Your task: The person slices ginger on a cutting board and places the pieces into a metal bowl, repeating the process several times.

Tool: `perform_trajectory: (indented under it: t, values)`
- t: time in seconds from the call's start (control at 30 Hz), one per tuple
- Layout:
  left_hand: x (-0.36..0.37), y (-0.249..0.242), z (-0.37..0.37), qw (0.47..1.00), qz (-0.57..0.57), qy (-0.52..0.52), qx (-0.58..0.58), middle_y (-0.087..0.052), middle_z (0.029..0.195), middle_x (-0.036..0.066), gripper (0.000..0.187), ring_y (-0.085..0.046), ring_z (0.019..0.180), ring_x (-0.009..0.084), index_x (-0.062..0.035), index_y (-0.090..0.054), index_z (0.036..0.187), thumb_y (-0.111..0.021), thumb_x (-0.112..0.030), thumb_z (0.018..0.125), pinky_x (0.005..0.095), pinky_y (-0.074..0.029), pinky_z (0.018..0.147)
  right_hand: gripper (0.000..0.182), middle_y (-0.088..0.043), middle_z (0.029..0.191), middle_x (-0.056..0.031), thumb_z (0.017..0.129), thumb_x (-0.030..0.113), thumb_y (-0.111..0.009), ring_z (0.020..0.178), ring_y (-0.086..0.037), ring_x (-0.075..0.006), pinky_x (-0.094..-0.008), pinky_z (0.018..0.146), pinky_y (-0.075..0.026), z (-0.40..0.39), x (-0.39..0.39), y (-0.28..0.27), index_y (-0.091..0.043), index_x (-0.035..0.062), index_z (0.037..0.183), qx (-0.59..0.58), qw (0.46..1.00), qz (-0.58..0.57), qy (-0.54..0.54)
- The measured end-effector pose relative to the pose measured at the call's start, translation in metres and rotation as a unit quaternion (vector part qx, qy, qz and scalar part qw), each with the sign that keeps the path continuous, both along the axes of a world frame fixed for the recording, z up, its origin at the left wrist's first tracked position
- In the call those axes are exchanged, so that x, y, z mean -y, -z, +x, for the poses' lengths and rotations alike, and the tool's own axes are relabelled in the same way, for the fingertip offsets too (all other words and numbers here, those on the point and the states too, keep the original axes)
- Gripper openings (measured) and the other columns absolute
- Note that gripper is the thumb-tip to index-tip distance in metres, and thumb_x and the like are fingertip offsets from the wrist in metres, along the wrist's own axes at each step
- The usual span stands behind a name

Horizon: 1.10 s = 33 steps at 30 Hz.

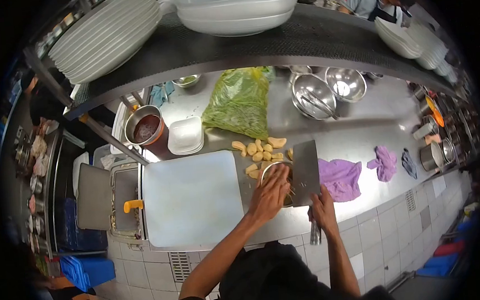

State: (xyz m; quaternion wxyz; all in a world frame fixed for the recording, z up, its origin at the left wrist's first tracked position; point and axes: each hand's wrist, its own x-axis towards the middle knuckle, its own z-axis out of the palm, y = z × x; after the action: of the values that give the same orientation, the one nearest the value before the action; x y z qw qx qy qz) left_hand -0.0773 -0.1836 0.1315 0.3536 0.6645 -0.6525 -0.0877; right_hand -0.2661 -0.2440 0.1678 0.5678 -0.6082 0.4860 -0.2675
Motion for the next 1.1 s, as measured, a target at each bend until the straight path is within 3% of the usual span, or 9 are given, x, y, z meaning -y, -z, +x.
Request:
perform_trajectory:
  t: [0.23,0.43,0.5,0.57,0.6,0.7,0.8,1.0,1.1]
  values:
    - [-0.018,0.030,-0.010,0.989,0.074,-0.031,0.120,-0.054,0.148,0.018,0.050,-0.046,0.142,0.0357,0.0008,-0.053,0.144,-0.052,-0.031,0.105,0.0561,-0.024,0.121,0.024,-0.055,0.070,-0.0068,0.103,0.013,-0.045,0.045,-0.052,-0.0125,-0.0310,0.041,-0.042,0.014,0.001,0.001,-0.049,-0.0017,0.121,-0.001,1.000,0.009,-0.001]
    - [-0.015,0.035,-0.055,0.980,0.024,-0.018,-0.199,-0.048,0.152,0.014,0.062,-0.045,0.141,0.0384,-0.0092,-0.044,0.152,-0.062,-0.033,0.097,0.0474,-0.033,0.119,0.044,-0.069,0.108,-0.0133,0.100,0.012,-0.052,0.075,-0.062,-0.0155,-0.0280,0.062,-0.049,-0.009,0.018,0.062,-0.048,-0.0019,0.141,0.033,0.992,-0.113,-0.041]
    - [-0.016,0.043,-0.048,0.989,0.034,-0.110,0.088,-0.051,0.148,0.016,0.060,-0.040,0.143,0.0431,-0.0128,-0.047,0.150,-0.062,-0.037,0.097,0.0570,-0.028,0.121,0.043,-0.067,0.120,-0.0176,0.100,0.010,-0.051,0.099,-0.067,-0.0250,-0.0362,0.086,-0.054,-0.011,0.026,0.063,-0.046,-0.0040,0.141,-0.122,0.978,-0.168,0.028]
    - [-0.022,0.055,-0.036,0.976,-0.108,-0.151,0.113,-0.059,0.137,0.015,0.041,-0.042,0.143,0.0344,-0.0099,-0.062,0.133,-0.060,-0.033,0.099,0.0559,-0.029,0.120,0.043,-0.064,0.117,-0.0187,0.091,-0.005,-0.043,0.102,-0.062,-0.0285,-0.0399,0.092,-0.051,0.008,0.012,0.068,-0.054,-0.0083,0.132,0.162,0.974,-0.133,0.087]
    - [-0.035,0.031,-0.022,0.975,-0.118,-0.187,0.023,-0.062,0.128,0.014,0.036,-0.048,0.136,0.0331,-0.0108,-0.065,0.129,-0.061,-0.028,0.098,0.0535,-0.034,0.116,0.072,-0.060,0.138,-0.0277,0.090,0.019,-0.066,0.118,-0.065,-0.0425,-0.0526,0.093,-0.052,0.001,0.006,0.018,-0.038,0.0128,0.157,-0.252,0.941,-0.220,-0.052]
    - [-0.087,-0.038,0.031,0.957,-0.094,-0.238,-0.135,-0.066,0.114,0.011,0.030,-0.058,0.119,0.0312,-0.0116,-0.066,0.126,-0.063,-0.018,0.097,0.0486,-0.042,0.106,0.054,-0.065,0.124,-0.0322,0.088,0.012,-0.063,0.107,-0.066,-0.0431,-0.0466,0.088,-0.053,0.063,-0.070,-0.060,-0.052,-0.0052,0.138,-0.156,0.931,-0.295,-0.145]
    - [-0.123,-0.051,0.067,0.922,-0.154,-0.305,-0.181,-0.066,0.105,0.009,0.030,-0.062,0.099,0.0318,-0.0085,-0.067,0.124,-0.062,-0.006,0.094,0.0435,-0.047,0.094,0.048,-0.064,0.114,-0.0209,0.080,-0.011,-0.043,0.109,-0.062,-0.0319,-0.0420,0.095,-0.050,0.103,-0.059,0.065,-0.062,-0.0083,0.124,0.041,0.905,-0.305,-0.294]
    - [-0.240,-0.060,0.105,0.783,-0.226,-0.383,-0.435,-0.073,0.108,0.009,0.018,-0.066,0.102,0.0155,-0.0040,-0.074,0.113,-0.065,-0.010,0.099,0.0307,-0.052,0.090,0.047,-0.063,0.126,-0.0200,0.080,-0.002,-0.056,0.102,-0.068,-0.0404,-0.0511,0.080,-0.056,0.176,-0.117,0.070,-0.066,0.0145,0.122,-0.225,0.800,-0.420,-0.364]
    - [-0.286,-0.050,0.116,0.830,-0.106,-0.511,-0.197,-0.071,0.093,0.008,0.020,-0.061,0.080,0.0150,-0.0061,-0.078,0.113,-0.070,-0.011,0.096,0.0300,-0.049,0.071,0.045,-0.061,0.120,-0.0175,0.075,-0.001,-0.064,0.086,-0.069,-0.0392,-0.0490,0.071,-0.058,0.195,-0.127,0.104,-0.064,0.0137,0.118,-0.214,0.817,-0.417,-0.336]
